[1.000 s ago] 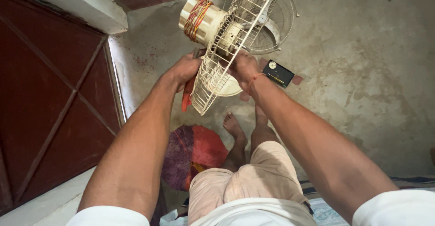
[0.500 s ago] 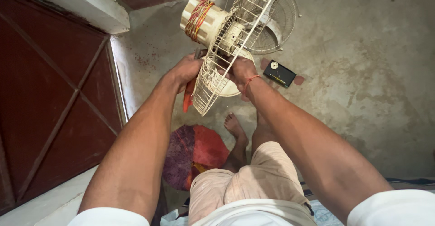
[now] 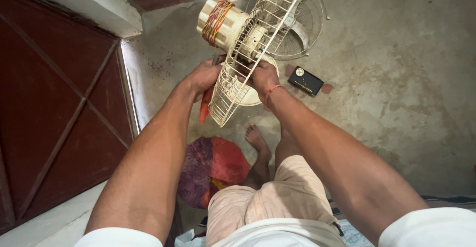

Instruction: The person uses red-handled pliers to work on a disassembled electric fan lying on the floor, gripping and turning parts near the motor housing and blade guard. They periodically hold up the pliers and a small fastener in their palm, then resume manipulating the fan components.

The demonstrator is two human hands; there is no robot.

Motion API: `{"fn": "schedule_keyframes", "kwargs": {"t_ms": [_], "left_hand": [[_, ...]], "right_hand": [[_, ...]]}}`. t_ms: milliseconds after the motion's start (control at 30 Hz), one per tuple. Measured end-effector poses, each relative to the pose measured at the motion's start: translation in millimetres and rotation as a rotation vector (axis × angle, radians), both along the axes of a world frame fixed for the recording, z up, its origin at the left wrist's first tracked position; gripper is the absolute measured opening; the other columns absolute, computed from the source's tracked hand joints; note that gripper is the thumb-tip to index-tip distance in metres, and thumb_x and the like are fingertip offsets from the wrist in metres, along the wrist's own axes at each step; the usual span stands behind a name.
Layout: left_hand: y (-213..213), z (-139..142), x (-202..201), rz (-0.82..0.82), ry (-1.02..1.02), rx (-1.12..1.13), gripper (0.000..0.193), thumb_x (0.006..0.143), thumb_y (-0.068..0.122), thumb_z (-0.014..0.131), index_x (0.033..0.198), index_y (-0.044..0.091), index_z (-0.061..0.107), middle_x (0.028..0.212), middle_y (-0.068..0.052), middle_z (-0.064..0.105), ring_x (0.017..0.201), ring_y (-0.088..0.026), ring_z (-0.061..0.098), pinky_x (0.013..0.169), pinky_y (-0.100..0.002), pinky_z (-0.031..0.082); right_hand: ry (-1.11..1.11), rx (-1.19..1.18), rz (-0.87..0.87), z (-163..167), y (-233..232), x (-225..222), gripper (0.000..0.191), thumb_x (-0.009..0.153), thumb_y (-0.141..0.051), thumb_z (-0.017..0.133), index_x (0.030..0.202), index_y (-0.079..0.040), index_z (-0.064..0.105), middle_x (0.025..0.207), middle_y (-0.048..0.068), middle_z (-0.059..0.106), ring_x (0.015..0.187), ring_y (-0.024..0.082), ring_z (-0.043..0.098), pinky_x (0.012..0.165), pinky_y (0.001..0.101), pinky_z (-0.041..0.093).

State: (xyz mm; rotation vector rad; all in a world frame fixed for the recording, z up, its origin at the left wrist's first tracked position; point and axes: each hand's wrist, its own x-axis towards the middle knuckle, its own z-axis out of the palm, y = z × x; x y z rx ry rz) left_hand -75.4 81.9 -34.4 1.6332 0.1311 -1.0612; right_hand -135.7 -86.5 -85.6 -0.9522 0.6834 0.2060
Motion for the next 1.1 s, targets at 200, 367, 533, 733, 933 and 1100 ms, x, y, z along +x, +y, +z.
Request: {"fn": "schedule_keyframes", "kwargs": {"t_ms": [200,367,533,733,933,1100], "left_hand": [[-0.1,0.8,-0.7,-0.018,-0.031,-0.001,0.029,0.093,0.019,0.064,0.117,0.004,0.070,0.096,-0.005,0.075,0.077,-0.012,0.068,0.067,-0.029,0.057],[-0.8,1.8,-2.6,0.008,-0.004,-0.040,0.030,0.092,0.020,0.067,0.117,0.004,0.070,0.097,-0.005,0.076,0.078,-0.011,0.069,0.068,-0.030,0.057],[0.1,3.5,-1.7,0.025,0.022,-0.061,0.031,0.091,0.020,0.069,0.117,0.003,0.070,0.098,-0.006,0.076,0.081,-0.012,0.070,0.071,-0.030,0.059],[0.3,-1.0,-1.2,0.025,0.014,-0.060,0.031,0.092,0.021,0.067,0.117,0.003,0.070,0.099,-0.007,0.076,0.082,-0.013,0.070,0.072,-0.030,0.059],[0.3,-1.5,-1.5,0.030,0.014,-0.081,0.031,0.092,0.020,0.067,0.118,0.003,0.070,0.101,-0.007,0.076,0.083,-0.013,0.070,0.072,-0.030,0.058],[1.3,-4.4,-1.9,0.025,0.010,-0.053,0.032,0.092,0.020,0.067,0.120,0.003,0.069,0.102,-0.007,0.075,0.084,-0.012,0.070,0.074,-0.030,0.058]], "right_hand": [[-0.085,0.039,-0.044,0.9,0.3,0.1,0.025,0.095,-0.006,0.062,0.119,-0.003,0.066,0.110,0.008,0.075,0.095,0.018,0.074,0.079,0.0310,0.064],[0.010,-0.016,0.011,-0.1,2.0,-0.5,0.022,0.102,-0.017,0.061,0.115,-0.002,0.071,0.106,0.007,0.075,0.092,0.016,0.072,0.078,0.0290,0.063],[0.010,-0.046,0.014,0.3,4.1,-0.5,0.025,0.101,-0.016,0.057,0.114,-0.002,0.073,0.105,0.008,0.077,0.090,0.017,0.074,0.075,0.0286,0.063],[-0.026,0.005,-0.049,2.6,4.1,3.4,0.022,0.099,-0.011,0.062,0.117,-0.001,0.070,0.106,0.009,0.076,0.091,0.019,0.074,0.073,0.0283,0.062],[-0.008,-0.023,-0.021,4.0,3.7,0.4,0.024,0.100,-0.013,0.061,0.119,-0.001,0.069,0.108,0.008,0.076,0.092,0.017,0.074,0.075,0.0273,0.062],[-0.006,-0.040,-0.030,2.3,5.8,1.3,0.027,0.097,-0.013,0.059,0.117,-0.001,0.072,0.105,0.008,0.078,0.089,0.017,0.076,0.074,0.0273,0.065]]}}
